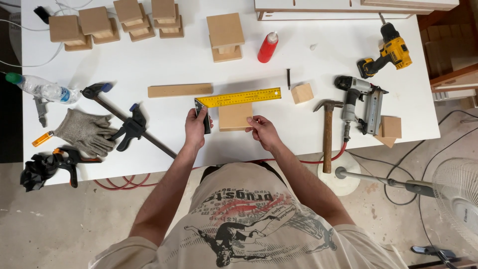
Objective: Assembling small wooden boxes by measuring, applying glue, and securing with a nail gun and hammer.
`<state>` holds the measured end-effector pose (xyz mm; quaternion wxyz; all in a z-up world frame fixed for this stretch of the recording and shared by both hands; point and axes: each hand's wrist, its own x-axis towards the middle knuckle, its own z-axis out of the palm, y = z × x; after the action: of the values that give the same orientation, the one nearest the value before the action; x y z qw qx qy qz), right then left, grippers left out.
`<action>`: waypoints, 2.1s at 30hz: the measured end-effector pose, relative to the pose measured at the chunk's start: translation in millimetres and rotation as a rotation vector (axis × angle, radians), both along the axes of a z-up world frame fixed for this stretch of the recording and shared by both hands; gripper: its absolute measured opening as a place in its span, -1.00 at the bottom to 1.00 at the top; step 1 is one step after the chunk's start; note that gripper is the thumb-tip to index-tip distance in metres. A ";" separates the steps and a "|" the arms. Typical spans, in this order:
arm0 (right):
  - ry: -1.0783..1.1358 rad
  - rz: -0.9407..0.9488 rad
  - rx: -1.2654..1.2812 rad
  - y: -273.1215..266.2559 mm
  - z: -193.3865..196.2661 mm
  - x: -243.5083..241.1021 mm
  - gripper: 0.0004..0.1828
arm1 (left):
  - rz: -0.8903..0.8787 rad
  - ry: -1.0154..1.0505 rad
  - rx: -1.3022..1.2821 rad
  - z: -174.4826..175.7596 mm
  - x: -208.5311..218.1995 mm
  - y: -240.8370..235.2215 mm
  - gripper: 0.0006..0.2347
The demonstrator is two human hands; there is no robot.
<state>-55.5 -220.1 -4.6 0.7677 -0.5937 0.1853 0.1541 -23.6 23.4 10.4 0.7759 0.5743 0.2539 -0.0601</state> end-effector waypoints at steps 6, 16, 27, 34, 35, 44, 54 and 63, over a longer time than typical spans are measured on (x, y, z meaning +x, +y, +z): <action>-0.019 -0.011 -0.029 0.7 1.0 -1.3 -0.66 | 0.007 -0.011 0.002 -3.9 2.8 -2.3 -0.83; 0.050 0.488 -0.085 30.0 62.7 -28.1 -0.68 | 0.095 0.006 -0.038 9.5 -4.6 -2.0 -0.83; 0.016 0.263 -0.936 -46.6 22.6 17.1 -0.39 | -0.025 0.071 -0.063 -22.9 -1.7 -46.3 -0.82; 0.067 0.172 -0.785 -23.7 22.5 -10.5 -0.54 | -0.152 0.057 0.107 -9.9 3.6 -56.3 -0.78; 0.067 0.165 -0.766 -22.4 22.6 -13.2 -0.55 | -0.201 0.069 0.153 -13.7 4.7 -55.3 -0.78; 0.000 0.192 -0.797 -18.4 47.9 -11.8 -0.45 | -0.395 0.113 0.235 9.1 9.5 -49.2 -0.62; -0.554 0.325 -0.824 -13.1 44.6 20.5 -0.56 | -0.361 0.053 0.135 12.5 10.4 -49.6 -0.67; -0.727 0.265 -0.877 16.0 -0.9 55.9 -0.77 | -0.334 0.082 0.151 -8.6 14.5 -49.0 -0.66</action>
<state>0.4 -204.1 -5.5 0.4387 -0.8889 -0.1193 -0.0557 -9.1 -25.6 1.8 0.6989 0.6622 0.1902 -0.1922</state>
